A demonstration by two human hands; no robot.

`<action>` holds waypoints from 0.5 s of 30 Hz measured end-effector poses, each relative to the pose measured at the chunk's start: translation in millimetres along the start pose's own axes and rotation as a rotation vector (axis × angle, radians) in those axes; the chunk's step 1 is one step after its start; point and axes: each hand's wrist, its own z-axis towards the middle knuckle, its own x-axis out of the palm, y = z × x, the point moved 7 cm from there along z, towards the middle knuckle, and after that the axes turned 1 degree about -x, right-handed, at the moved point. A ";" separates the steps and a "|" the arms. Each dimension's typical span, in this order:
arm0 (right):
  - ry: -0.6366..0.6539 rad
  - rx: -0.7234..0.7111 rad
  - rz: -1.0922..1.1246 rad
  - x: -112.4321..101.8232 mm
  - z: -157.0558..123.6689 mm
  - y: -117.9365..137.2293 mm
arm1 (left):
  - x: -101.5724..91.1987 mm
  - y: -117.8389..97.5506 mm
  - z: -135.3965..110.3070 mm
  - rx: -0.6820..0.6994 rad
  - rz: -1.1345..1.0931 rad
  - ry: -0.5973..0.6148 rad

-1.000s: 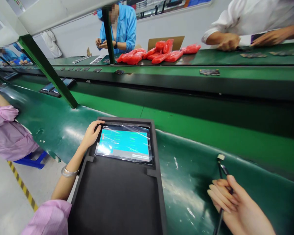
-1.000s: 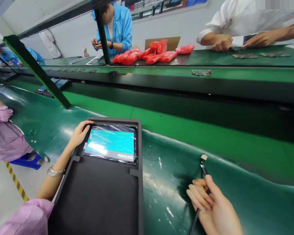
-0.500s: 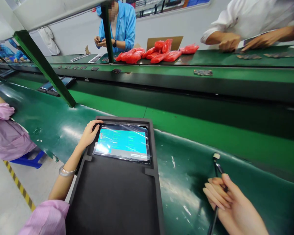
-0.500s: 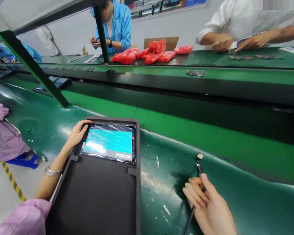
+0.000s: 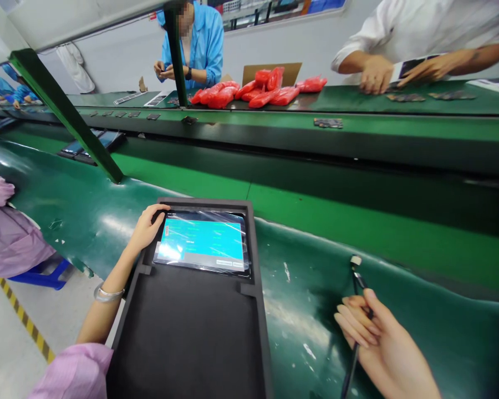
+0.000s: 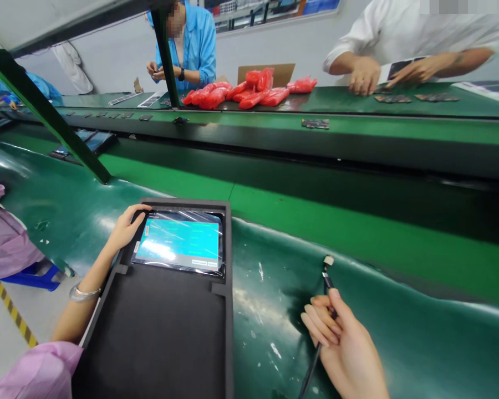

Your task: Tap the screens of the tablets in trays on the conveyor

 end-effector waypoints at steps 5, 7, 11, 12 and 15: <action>-0.009 0.015 0.017 -0.3 0.4 -0.4 | 0.2 -0.3 -0.1 0.006 0.006 0.000; -0.019 0.017 0.012 0.0 -0.3 -0.1 | 0.2 -0.2 0.0 0.008 0.008 -0.002; -0.024 0.018 0.020 -0.2 -1.9 0.3 | -0.1 -0.1 0.0 0.013 0.009 -0.007; -0.025 0.019 0.020 -0.4 -2.1 0.3 | -0.1 -0.1 0.1 0.013 0.009 -0.008; -0.029 0.016 0.021 -0.6 -1.5 0.0 | 0.5 0.1 0.2 0.012 0.005 -0.009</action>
